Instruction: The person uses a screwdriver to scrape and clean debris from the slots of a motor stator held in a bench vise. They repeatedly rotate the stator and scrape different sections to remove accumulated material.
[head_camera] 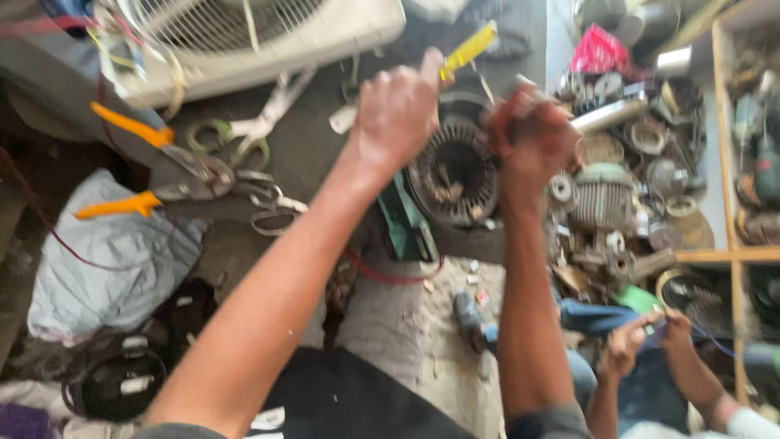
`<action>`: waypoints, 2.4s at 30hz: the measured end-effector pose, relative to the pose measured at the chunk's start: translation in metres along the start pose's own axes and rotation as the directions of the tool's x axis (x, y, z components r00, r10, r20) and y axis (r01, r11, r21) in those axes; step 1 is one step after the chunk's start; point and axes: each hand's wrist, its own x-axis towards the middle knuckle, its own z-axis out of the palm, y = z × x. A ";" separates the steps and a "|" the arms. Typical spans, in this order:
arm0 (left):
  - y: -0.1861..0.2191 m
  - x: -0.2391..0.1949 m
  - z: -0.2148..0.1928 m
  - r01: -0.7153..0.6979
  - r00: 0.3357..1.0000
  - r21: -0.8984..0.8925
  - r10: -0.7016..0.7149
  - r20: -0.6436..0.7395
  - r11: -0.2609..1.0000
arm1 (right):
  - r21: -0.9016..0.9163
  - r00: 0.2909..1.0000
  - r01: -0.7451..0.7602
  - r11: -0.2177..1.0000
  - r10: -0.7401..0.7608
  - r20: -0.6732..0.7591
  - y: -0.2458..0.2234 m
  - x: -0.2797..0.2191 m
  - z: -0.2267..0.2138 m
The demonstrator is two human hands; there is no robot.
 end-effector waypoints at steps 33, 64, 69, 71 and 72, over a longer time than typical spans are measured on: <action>-0.001 -0.002 0.010 0.061 0.992 -0.094 -0.050 0.115 0.994 | 0.555 0.926 -0.345 0.757 0.371 0.070 0.001 -0.017 -0.014; 0.003 -0.005 0.001 0.013 0.987 -0.119 0.006 0.158 0.993 | 0.254 0.972 0.129 0.959 -0.071 -0.225 -0.035 -0.003 -0.066; 0.007 0.002 0.003 0.029 0.988 -0.095 -0.014 0.155 0.995 | 0.023 0.926 0.141 0.990 -0.124 -0.357 -0.044 -0.023 -0.119; 0.008 0.003 0.005 0.039 0.986 -0.094 -0.023 0.167 0.995 | 0.001 0.932 0.066 0.998 -0.062 -0.356 -0.037 -0.034 -0.128; 0.007 0.003 0.005 0.045 0.984 -0.091 -0.029 0.174 0.995 | -0.010 0.933 0.018 1.000 -0.020 -0.358 -0.034 -0.041 -0.130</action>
